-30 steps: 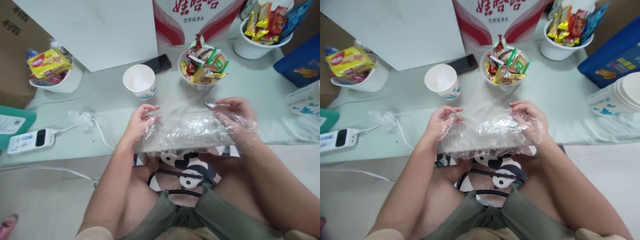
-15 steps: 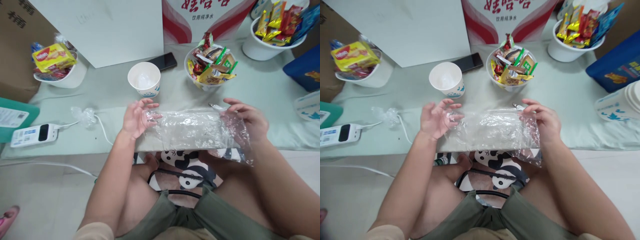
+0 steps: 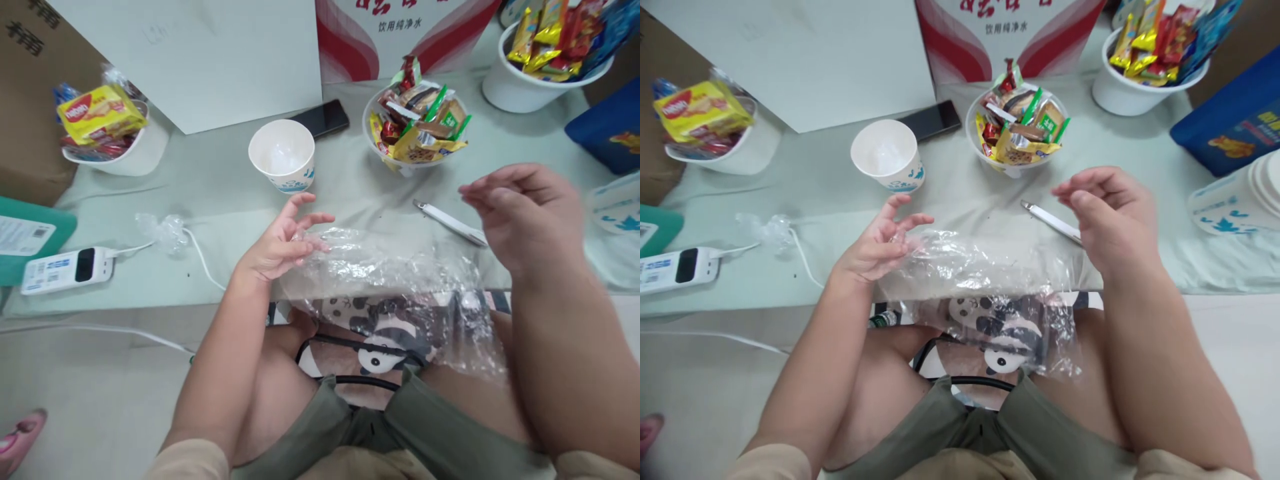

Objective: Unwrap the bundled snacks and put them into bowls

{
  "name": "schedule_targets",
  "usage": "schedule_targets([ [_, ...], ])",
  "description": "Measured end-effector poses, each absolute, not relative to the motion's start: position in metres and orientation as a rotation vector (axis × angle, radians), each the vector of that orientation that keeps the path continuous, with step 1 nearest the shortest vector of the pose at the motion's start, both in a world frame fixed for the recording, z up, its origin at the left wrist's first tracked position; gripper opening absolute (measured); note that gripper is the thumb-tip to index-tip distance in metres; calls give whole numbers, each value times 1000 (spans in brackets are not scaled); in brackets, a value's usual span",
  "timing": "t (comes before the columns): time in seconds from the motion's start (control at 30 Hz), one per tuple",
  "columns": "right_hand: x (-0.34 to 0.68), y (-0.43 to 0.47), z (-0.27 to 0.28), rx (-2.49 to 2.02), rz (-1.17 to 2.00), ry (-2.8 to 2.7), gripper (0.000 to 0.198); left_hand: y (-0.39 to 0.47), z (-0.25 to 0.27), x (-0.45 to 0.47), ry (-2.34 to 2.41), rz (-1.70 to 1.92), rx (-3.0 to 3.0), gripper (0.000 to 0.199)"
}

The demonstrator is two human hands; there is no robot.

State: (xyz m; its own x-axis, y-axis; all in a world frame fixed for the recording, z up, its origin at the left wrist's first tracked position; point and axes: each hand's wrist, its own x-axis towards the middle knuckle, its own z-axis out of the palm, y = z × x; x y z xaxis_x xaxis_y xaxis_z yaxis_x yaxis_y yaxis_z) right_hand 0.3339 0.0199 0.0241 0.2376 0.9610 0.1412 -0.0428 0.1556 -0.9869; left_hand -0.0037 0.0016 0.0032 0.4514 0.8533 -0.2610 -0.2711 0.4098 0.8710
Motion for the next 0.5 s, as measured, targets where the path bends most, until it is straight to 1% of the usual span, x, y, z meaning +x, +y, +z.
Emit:
schedule_targets([
  [0.07, 336, 21, 29, -1077, 1233, -1035, 30, 2, 4, -3, 760, 775, 885, 81],
  [0.13, 340, 20, 35, -1038, 1413, -1077, 36, 2, 4, -2, 725, 727, 907, 80],
  [0.2, 342, 15, 41, -1011, 1517, -1174, 41, 2, 4, -1, 708, 675, 925, 80],
  [0.27, 336, 7, 46, -1012, 1604, -1326, 49, 2, 4, 1, 728, 630, 943, 79],
  [0.37, 310, -8, 43, -1080, 1713, -1606, 65, 0, 1, 4, 772, 563, 976, 70],
  [0.4, 299, -12, 40, -1109, 1738, -1678, 67, 0, 0, 4, 779, 542, 986, 66],
  [0.43, 288, -15, 36, -1133, 1758, -1735, 64, -1, -1, 5, 785, 529, 992, 65],
  [0.47, 278, -16, 32, -1150, 1793, -1791, 56, -1, -2, 5, 793, 531, 991, 64],
  [0.5, 270, -17, 28, -1158, 1846, -1847, 43, -1, -2, 5, 810, 553, 981, 65],
])
